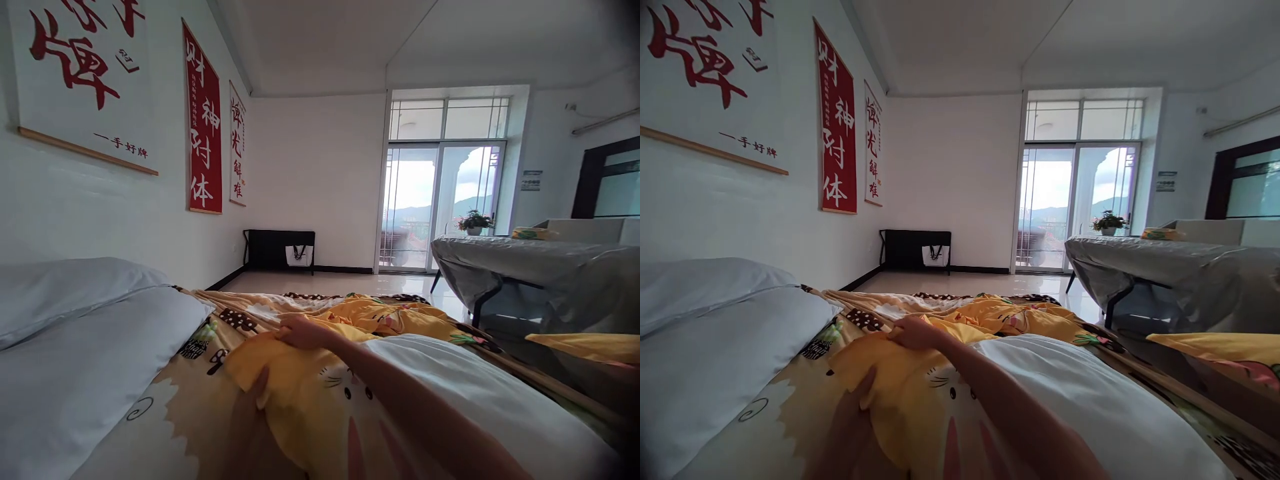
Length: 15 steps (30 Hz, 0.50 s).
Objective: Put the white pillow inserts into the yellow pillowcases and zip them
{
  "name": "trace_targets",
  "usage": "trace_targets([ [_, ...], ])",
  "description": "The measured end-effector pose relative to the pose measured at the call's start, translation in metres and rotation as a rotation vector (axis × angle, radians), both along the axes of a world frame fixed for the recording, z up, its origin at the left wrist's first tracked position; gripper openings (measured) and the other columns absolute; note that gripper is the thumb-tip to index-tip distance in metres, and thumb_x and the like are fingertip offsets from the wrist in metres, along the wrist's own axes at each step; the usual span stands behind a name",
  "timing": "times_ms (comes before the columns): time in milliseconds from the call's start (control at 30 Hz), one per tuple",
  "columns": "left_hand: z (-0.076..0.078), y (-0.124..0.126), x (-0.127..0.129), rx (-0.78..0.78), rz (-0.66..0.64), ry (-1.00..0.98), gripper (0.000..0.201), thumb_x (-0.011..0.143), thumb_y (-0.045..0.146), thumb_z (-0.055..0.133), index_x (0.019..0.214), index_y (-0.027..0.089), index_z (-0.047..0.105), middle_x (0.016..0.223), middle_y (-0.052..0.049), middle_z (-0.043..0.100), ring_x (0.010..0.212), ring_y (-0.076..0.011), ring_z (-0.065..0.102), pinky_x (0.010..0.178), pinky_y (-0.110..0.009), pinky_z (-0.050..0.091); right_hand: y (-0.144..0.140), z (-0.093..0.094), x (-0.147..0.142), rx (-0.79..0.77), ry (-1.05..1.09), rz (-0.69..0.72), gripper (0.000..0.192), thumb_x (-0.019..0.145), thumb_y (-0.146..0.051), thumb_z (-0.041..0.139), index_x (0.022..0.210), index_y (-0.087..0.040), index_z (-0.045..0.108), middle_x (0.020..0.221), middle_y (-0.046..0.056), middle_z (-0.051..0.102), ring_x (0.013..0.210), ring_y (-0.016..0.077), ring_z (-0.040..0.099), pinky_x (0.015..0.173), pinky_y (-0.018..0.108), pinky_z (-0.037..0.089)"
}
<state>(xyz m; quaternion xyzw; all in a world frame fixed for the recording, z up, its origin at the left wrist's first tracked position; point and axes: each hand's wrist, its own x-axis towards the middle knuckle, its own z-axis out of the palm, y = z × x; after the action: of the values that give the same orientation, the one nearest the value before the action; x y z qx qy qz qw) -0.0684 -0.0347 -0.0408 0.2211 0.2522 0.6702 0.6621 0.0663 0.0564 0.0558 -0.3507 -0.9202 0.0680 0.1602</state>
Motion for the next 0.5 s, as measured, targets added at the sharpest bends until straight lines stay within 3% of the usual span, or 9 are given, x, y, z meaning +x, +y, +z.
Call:
trace_targets([
  [133,0.015,-0.017,0.005,-0.009,-0.017,0.016,0.04,0.079,0.021,0.064,0.118,0.015,0.061,0.105,-0.01,0.07,0.096,-0.0252,0.066,0.085,-0.033,0.054,0.012,0.012,0.003,0.018,-0.042,0.0,0.024,0.087,-0.033,0.052,0.076,-0.014,0.061,0.068,-0.003,0.055,0.063,0.0079,0.044,0.058,0.019,0.032],
  [233,0.019,-0.023,0.002,-0.056,-0.091,0.005,0.042,0.081,0.028,0.061,0.121,0.014,0.059,0.096,-0.011,0.072,0.094,-0.0265,0.067,0.085,-0.035,0.055,0.01,0.015,0.001,0.079,-0.066,-0.035,0.021,0.088,-0.029,0.052,0.079,-0.013,0.062,0.074,0.0,0.059,0.071,0.0108,0.049,0.066,0.023,0.034],
  [333,0.015,-0.018,-0.005,-0.071,-0.123,-0.002,0.043,0.081,0.031,0.061,0.121,0.013,0.059,0.089,-0.011,0.073,0.092,-0.0279,0.068,0.085,-0.038,0.055,-0.01,0.015,-0.001,0.332,-0.102,-0.107,0.017,0.09,-0.022,0.047,0.091,-0.014,0.062,0.094,0.007,0.062,0.089,0.0163,0.054,0.082,0.03,0.035],
  [400,0.01,-0.01,-0.011,-0.073,-0.095,-0.001,0.04,0.082,0.028,0.06,0.118,0.011,0.059,0.086,-0.011,0.073,0.089,-0.0269,0.069,0.082,-0.037,0.056,-0.036,0.004,0.001,0.495,-0.13,-0.16,0.02,0.092,-0.025,0.044,0.095,-0.015,0.061,0.099,0.009,0.062,0.092,0.0179,0.055,0.083,0.032,0.036],
  [500,0.0,0.002,-0.018,-0.09,-0.017,0.012,0.033,0.084,0.027,0.06,0.112,0.01,0.061,0.08,-0.01,0.072,0.083,-0.0241,0.07,0.075,-0.033,0.058,-0.088,-0.034,0.009,0.505,-0.278,-0.109,0.025,0.092,-0.032,0.044,0.083,-0.016,0.061,0.079,0.006,0.064,0.07,0.0178,0.056,0.069,0.032,0.04],
])
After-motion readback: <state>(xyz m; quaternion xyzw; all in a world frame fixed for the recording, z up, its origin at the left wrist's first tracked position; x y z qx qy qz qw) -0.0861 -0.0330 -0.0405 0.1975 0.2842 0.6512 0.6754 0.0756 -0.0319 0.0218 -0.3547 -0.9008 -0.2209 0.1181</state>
